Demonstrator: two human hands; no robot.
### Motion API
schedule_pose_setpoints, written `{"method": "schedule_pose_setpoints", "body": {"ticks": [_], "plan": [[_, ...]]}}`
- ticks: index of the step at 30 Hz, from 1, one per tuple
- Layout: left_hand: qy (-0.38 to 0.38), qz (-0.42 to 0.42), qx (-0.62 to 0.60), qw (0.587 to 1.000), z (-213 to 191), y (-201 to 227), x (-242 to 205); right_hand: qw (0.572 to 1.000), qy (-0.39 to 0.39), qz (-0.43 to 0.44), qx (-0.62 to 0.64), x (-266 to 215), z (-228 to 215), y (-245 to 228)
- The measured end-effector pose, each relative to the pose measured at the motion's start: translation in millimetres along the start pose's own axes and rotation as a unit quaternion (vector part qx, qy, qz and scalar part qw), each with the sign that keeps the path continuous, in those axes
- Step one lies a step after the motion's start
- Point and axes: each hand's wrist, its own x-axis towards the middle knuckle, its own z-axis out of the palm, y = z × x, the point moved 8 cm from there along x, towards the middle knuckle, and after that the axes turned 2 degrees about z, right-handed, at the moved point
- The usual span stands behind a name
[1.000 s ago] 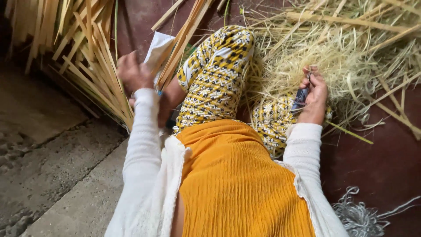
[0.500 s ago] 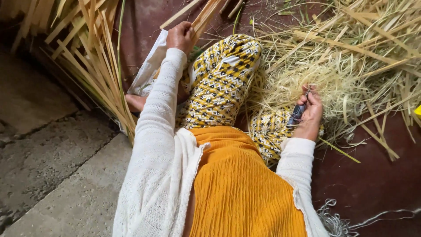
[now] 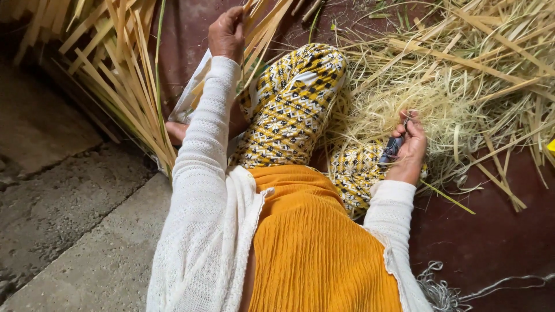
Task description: A person sits on the floor and uses a small knife to shave thin strips of bamboo for crafting.
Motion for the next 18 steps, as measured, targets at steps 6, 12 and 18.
{"method": "schedule_pose_setpoints", "body": {"ticks": [6, 12, 18], "plan": [[-0.005, 0.003, -0.020, 1.000, -3, 11, 1, 0.999, -0.023, 0.002, -0.023, 12, -8, 3], [-0.253, -0.169, -0.079, 0.949, 41, -12, -30, 1.000, -0.012, 0.002, -0.013, 10, -6, 2], [-0.163, -0.139, 0.114, 0.970, 52, -58, -34, 1.000, -0.003, -0.003, -0.022, 5, -3, 0]]}}
